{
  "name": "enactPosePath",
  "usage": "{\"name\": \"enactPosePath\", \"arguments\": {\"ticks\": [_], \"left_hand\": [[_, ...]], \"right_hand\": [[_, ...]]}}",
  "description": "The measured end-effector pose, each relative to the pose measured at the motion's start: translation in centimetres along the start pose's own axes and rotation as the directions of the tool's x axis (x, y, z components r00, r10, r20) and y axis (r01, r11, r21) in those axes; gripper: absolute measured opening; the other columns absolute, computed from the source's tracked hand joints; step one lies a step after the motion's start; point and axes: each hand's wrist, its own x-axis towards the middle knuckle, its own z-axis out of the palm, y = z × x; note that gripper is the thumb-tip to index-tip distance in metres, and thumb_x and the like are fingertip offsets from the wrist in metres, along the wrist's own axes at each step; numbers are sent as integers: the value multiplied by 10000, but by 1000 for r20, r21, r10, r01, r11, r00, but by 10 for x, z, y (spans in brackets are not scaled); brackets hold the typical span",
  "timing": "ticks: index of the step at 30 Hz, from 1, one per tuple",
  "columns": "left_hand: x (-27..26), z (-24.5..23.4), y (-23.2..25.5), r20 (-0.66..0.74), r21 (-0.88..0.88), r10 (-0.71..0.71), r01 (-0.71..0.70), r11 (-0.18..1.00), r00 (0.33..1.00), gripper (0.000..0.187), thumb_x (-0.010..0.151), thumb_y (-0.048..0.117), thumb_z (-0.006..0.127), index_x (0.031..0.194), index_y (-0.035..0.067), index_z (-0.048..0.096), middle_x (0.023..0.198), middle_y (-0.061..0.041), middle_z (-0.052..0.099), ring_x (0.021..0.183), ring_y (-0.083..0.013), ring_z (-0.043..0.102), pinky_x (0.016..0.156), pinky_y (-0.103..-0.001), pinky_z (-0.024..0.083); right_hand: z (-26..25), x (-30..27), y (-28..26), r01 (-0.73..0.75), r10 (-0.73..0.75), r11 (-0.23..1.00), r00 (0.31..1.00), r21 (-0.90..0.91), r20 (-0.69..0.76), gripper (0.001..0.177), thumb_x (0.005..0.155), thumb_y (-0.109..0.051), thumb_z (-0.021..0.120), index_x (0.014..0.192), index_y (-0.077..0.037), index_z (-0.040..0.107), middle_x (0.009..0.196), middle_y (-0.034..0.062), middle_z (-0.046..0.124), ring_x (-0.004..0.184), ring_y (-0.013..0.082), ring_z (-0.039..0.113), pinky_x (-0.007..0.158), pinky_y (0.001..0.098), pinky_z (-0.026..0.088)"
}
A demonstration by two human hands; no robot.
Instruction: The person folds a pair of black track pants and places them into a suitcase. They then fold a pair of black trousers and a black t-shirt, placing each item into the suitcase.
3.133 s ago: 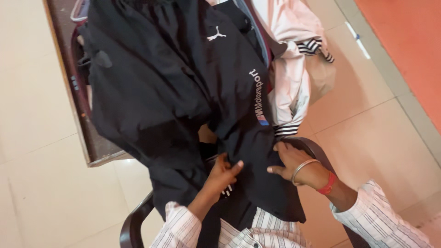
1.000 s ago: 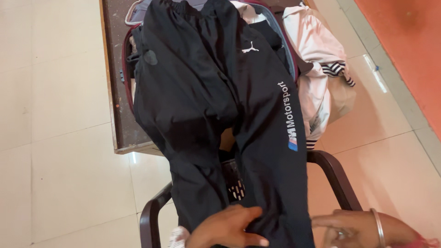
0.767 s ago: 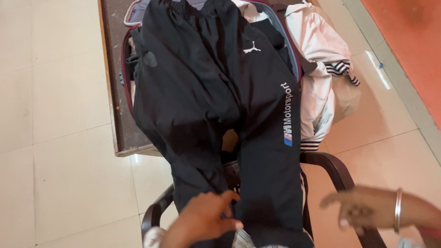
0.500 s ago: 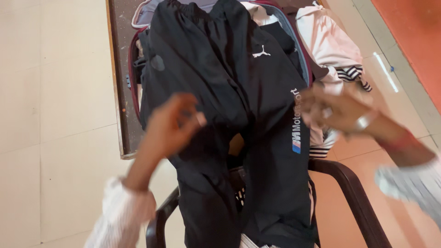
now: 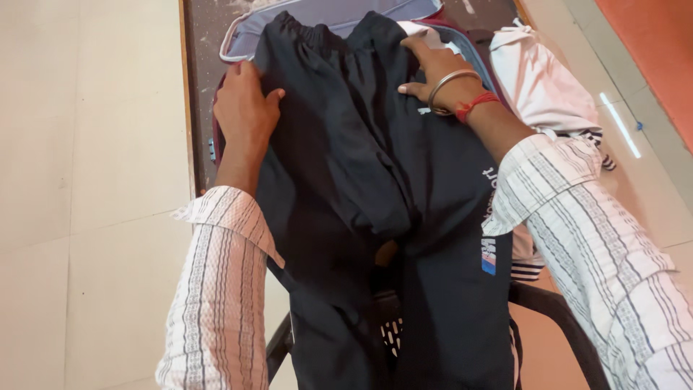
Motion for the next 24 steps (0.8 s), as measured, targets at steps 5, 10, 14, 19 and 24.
{"name": "enactPosePath", "arguments": {"ticks": [5, 10, 14, 19, 24], "left_hand": [[6, -12, 6, 66, 57, 100, -104, 993, 993, 176, 901, 189, 775, 943, 68, 654, 926, -174, 727, 868, -436, 691, 723, -561, 519], [9, -16, -6, 62, 82, 100, -104, 991, 993, 151, 923, 148, 735, 979, 40, 645, 906, -197, 717, 852, -450, 684, 695, -573, 505], [32, -34, -30, 322, -226, 239, -171, 959, 916, 145, 936, 141, 722, 1039, 41, 702, 885, -167, 723, 870, -379, 714, 740, -471, 553], [54, -82, -27, 617, -271, -97, 327, 905, 781, 197, 1037, 201, 576, 1114, 38, 658, 750, -76, 671, 672, -194, 673, 578, -350, 512], [80, -73, -32, 34, -696, -230, 188, 693, 973, 133, 1001, 103, 616, 1001, -24, 654, 835, -7, 708, 710, -109, 758, 605, -254, 629]], "right_hand": [[10, 1, -5, 78, -80, 993, 997, -90, -20, 351, 901, -289, 765, 1225, -175, 696, 1117, 148, 737, 1033, 399, 681, 847, 521, 538], [4, 2, 14, 158, -161, 986, 985, -49, -61, 192, 911, -239, 731, 1054, -117, 766, 981, 175, 747, 934, 402, 694, 828, 509, 549], [-26, 9, 36, 241, -240, 970, 970, 28, -35, 264, 958, -259, 736, 1113, -47, 743, 936, 181, 748, 860, 324, 727, 790, 436, 559], [-98, 10, 57, -286, 111, 923, 838, 258, 534, 393, 941, -317, 680, 1215, -36, 666, 809, 125, 699, 622, 227, 639, 564, 383, 503], [-112, 5, 66, -330, 200, 860, 919, 389, 339, 398, 970, -305, 684, 1243, -17, 648, 914, 111, 685, 748, 217, 628, 665, 367, 486]]}}
